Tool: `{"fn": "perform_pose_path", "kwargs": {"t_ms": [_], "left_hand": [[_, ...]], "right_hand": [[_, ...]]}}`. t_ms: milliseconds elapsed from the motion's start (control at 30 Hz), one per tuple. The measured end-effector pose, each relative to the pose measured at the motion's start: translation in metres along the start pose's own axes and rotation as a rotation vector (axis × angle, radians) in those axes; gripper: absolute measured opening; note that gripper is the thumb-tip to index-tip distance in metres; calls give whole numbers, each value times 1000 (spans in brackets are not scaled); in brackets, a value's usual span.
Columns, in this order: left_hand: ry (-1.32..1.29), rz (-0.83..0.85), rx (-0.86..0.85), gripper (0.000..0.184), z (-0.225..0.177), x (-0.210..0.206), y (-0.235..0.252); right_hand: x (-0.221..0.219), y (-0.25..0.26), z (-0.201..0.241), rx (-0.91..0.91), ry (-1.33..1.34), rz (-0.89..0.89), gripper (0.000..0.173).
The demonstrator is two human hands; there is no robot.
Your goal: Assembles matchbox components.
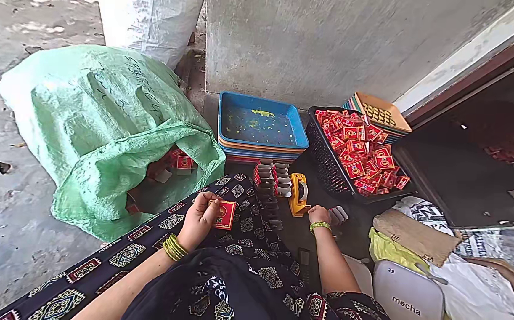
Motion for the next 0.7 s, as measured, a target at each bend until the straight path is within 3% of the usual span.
{"fn": "perform_pose_path", "kwargs": {"t_ms": [100,233,367,533,700], "left_hand": [[3,12,-43,19,-3,-2,2],[53,26,6,21,-2,-1,1],[102,20,-10,24,0,-1,2],[136,18,-21,31,-5,4,0],[177,23,-58,40,-4,8,1]], "right_hand": [[-1,-5,6,27,-37,-2,27],[0,-42,61,535,507,30,25],[3,-154,152,875,1117,425,26],[-14,-238,210,905,1280,818,21],[-31,-240,225,865,1255,802,20]]}}
Point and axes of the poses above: each hand's wrist, its own y-axis towards the middle knuckle, its own x-axis out of the back of the hand, z = x × y, the point moved 4 cm from there along y, towards the middle knuckle, and after that the axes turned 13 degrees about z, right-handed, at the moved point
